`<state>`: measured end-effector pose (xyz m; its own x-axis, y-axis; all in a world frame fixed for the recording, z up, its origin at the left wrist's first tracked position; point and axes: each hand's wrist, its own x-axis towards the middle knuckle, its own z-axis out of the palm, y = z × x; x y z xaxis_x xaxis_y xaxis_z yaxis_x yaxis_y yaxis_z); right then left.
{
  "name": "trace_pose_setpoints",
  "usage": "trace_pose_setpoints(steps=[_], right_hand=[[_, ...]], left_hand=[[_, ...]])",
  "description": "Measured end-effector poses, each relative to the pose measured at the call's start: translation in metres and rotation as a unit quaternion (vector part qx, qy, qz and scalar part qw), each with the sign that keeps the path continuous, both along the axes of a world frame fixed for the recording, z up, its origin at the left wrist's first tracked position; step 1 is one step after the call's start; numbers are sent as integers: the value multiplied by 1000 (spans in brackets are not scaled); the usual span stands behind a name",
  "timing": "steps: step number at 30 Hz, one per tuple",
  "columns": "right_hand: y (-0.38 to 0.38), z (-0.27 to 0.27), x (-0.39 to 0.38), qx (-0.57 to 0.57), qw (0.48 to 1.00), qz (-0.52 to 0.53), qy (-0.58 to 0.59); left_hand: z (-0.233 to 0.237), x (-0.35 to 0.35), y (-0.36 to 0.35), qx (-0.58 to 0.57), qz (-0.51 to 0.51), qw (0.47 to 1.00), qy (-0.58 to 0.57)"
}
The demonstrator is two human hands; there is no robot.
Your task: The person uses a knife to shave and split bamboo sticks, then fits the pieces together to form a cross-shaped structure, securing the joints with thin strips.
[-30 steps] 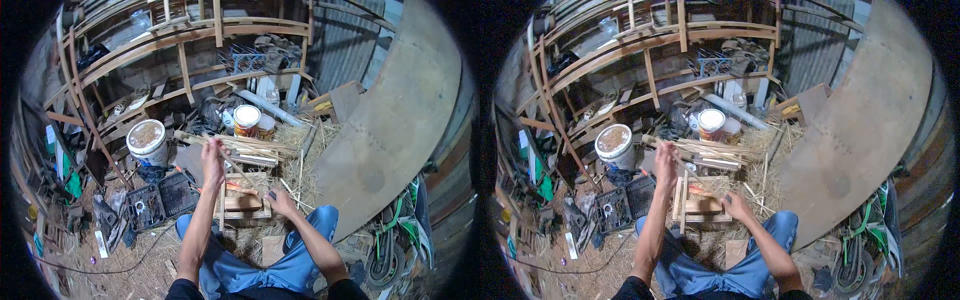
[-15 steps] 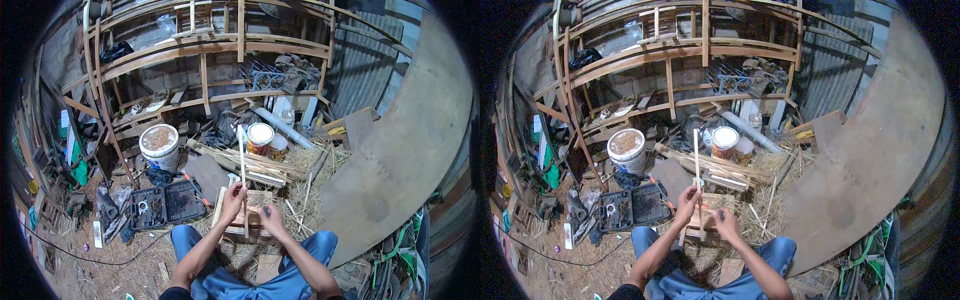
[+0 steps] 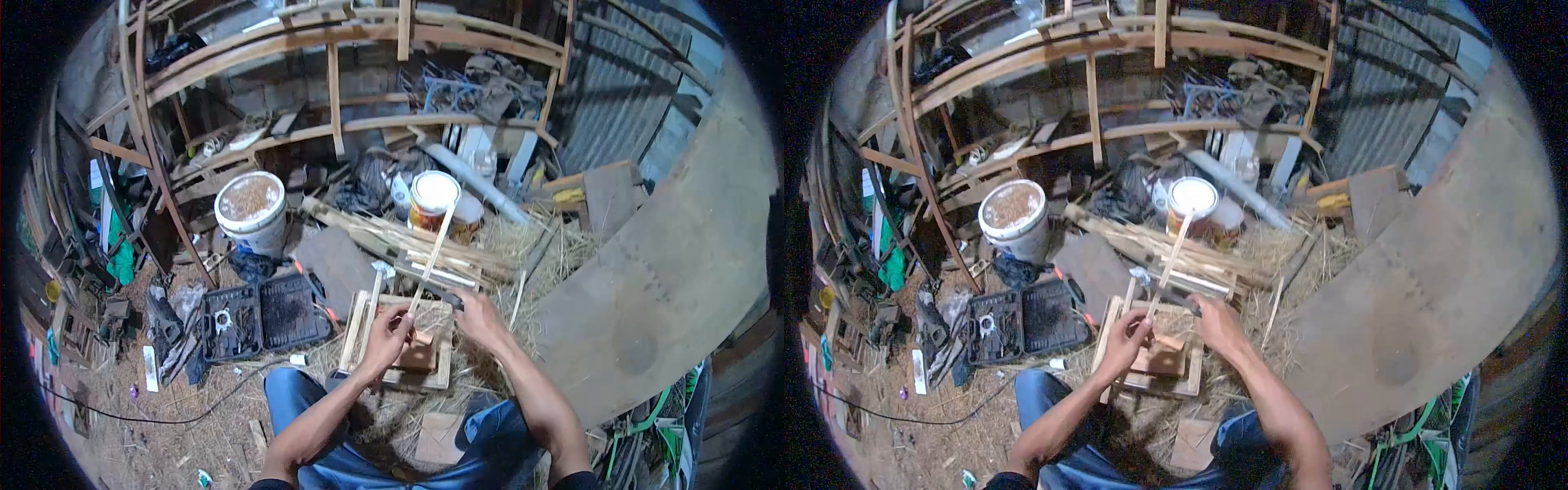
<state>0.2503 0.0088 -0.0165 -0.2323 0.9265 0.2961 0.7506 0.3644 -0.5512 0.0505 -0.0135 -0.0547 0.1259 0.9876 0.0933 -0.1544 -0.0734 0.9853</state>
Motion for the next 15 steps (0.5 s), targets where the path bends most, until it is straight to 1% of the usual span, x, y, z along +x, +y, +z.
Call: trace_pose_setpoints(steps=[1,2,3,4,5,6,8,9,10,11,12,14,15], right_hand=[[-2,6,-5,-10,1000,-3,0],[-2,13,-11,-43,998,1,-45],[-4,15,-18,-76,993,5,-90],[-5,15,-25,-80,992,4,-95],[-5,16,-31,-61,990,1,-127],[-5,15,-35,-41,987,-2,-158],[2,1,-36,-31,982,-14,-187],[4,1,-36,-41,979,-34,-197],[6,-2,-36,-51,976,-55,-207],[8,-12,-34,-11,977,-49,-205],[12,-13,-32,-9,977,-50,-209],[17,-15,-26,-46,956,-98,-273],[19,-9,-17,-84,956,-148,-239]], left_hand=[[12,0,-6,-44,-10,999,6],[11,0,-5,-51,-12,999,3],[8,-1,-4,-63,-17,997,50],[8,-1,-5,-73,-22,992,96],[9,7,-8,-14,21,997,70],[4,9,-9,-17,21,998,65],[-6,9,-7,78,56,980,173],[9,13,-14,56,79,978,187],[4,15,-12,56,78,978,186],[-6,18,-10,39,70,985,154],[-7,20,-10,23,63,991,119],[-8,21,-10,35,60,988,137],[-1,18,-15,21,31,989,144]])
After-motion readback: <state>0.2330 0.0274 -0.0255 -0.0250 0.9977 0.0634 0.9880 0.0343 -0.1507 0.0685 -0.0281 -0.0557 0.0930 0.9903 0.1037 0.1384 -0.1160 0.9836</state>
